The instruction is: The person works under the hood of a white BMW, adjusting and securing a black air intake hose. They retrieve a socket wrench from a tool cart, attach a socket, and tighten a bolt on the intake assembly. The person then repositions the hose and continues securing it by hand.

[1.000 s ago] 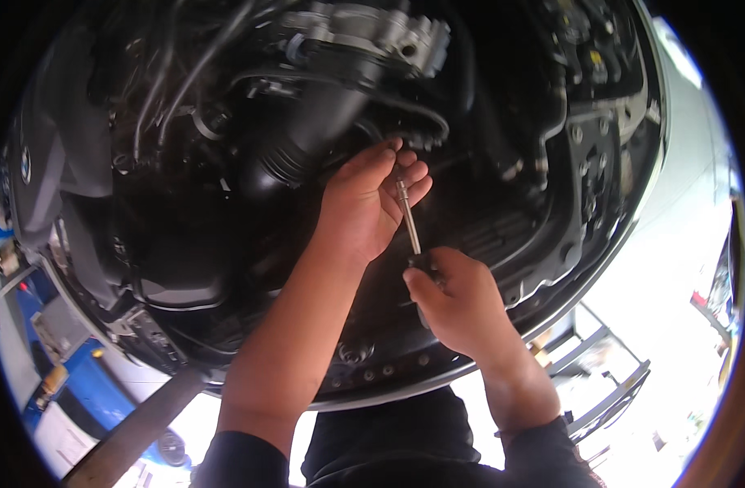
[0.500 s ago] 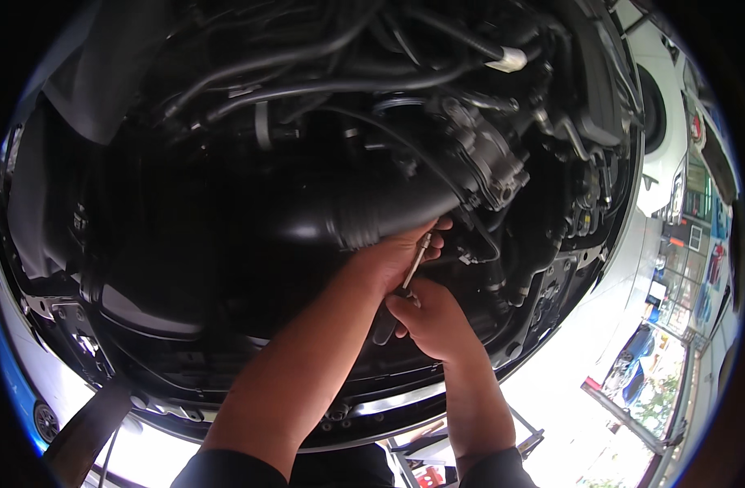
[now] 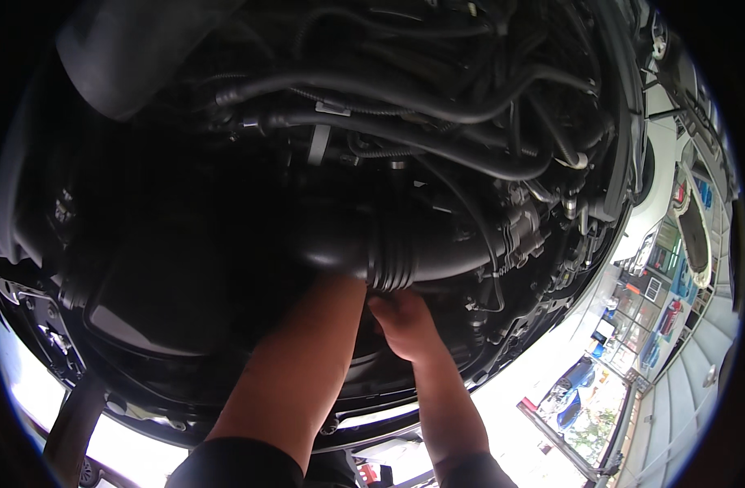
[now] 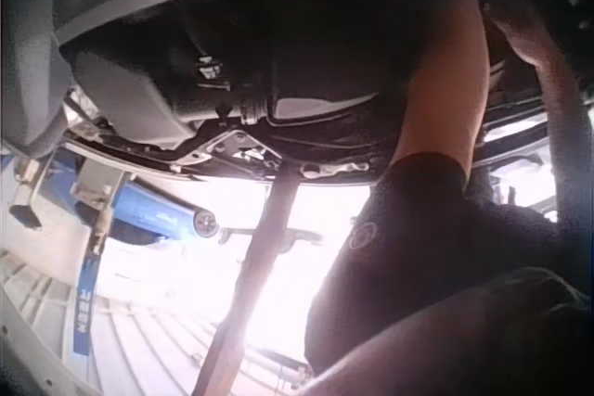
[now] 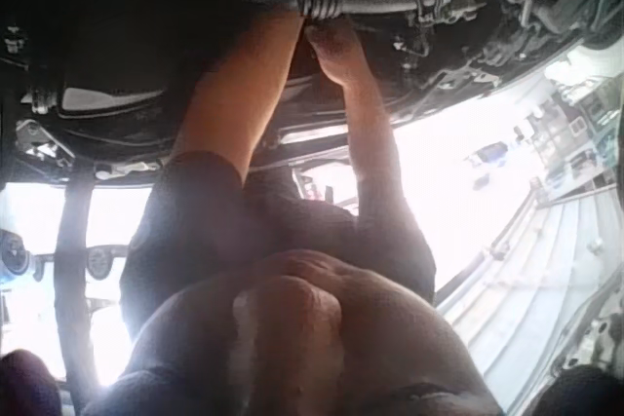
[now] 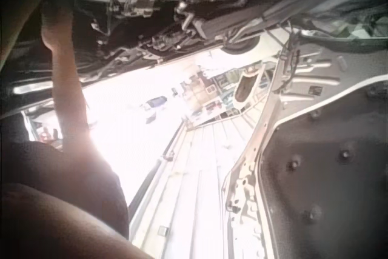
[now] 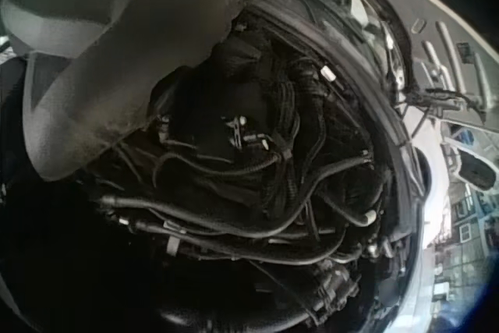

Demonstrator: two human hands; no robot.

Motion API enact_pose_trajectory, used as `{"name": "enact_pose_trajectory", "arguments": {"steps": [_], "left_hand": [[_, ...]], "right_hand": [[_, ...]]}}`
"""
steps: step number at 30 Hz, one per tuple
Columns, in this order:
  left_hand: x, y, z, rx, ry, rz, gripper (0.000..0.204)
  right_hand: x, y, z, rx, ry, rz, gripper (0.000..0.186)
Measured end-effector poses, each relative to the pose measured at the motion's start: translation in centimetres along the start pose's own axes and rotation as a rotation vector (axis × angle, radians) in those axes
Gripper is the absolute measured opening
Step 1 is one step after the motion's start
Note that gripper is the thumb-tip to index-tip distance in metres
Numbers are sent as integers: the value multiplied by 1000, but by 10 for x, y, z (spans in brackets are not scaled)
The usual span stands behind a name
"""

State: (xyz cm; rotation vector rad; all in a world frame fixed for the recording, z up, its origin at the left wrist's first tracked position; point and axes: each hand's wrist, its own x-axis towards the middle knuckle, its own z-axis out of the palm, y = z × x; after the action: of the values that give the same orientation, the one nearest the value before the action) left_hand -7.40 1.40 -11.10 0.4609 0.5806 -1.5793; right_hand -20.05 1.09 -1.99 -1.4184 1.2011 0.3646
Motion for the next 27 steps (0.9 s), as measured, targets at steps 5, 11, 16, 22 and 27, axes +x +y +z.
{"name": "enact_pose_trajectory", "arguments": {"steps": [5, 11, 16, 22, 27], "left_hand": [[4, 17, -4, 96, 43, 23, 25], [-4, 22, -13, 230, 99, 46, 26], [-19, 21, -15, 422, 137, 64, 27], [-31, 15, -16, 633, 165, 99, 27], [-32, 3, -13, 776, 158, 125, 28]], "right_hand": [[16, 17, 12, -22, 67, -197, 19], [17, 27, 17, -25, 116, -273, 13], [18, 57, 7, -467, 109, -364, 31], [12, 49, 1, -619, 220, -528, 33], [9, 32, -3, -112, 193, -484, 52]]}}
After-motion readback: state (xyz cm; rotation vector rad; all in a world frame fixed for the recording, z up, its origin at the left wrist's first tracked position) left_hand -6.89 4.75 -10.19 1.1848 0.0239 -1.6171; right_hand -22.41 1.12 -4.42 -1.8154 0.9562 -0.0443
